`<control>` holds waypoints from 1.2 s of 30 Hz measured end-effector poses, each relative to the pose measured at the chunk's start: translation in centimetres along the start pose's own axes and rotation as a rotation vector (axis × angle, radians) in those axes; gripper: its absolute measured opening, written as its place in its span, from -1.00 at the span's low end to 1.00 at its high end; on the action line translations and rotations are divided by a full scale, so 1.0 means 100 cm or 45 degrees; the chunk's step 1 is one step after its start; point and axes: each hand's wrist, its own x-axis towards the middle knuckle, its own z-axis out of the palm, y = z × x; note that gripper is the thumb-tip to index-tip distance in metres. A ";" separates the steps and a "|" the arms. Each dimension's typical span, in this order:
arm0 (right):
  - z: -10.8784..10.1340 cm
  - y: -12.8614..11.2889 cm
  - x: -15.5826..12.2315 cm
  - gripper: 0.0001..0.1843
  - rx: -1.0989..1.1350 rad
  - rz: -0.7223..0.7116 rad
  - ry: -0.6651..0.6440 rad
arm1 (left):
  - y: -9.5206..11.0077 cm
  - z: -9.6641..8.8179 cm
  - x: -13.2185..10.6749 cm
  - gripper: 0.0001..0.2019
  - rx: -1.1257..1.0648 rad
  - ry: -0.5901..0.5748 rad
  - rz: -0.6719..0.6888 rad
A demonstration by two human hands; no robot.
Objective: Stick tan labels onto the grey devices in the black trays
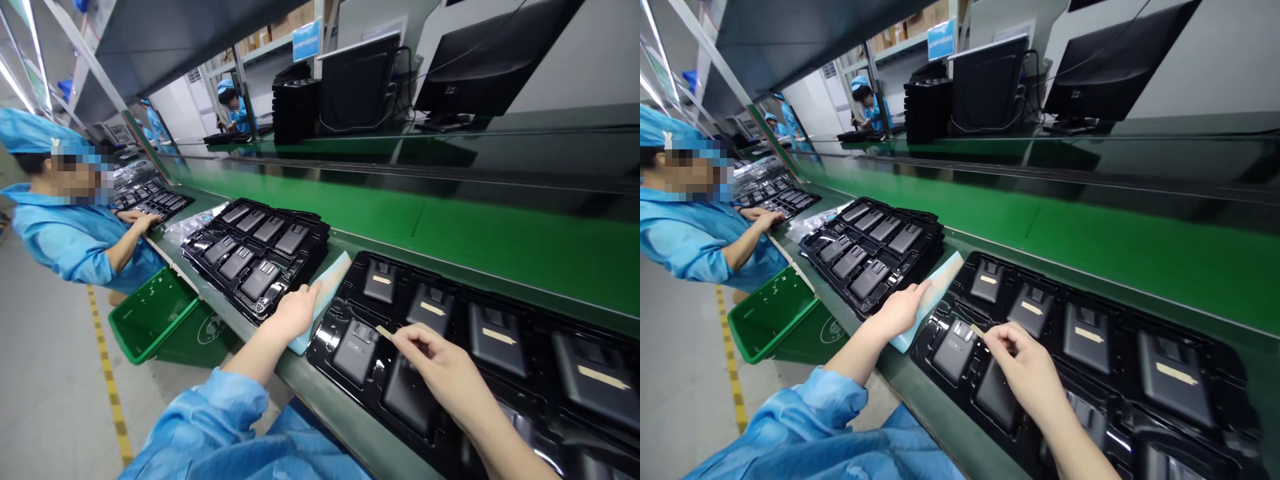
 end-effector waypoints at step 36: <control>0.017 0.000 -0.022 -0.62 -0.121 0.222 -0.115 | 0.025 0.036 -0.031 -0.79 -1.175 0.268 0.333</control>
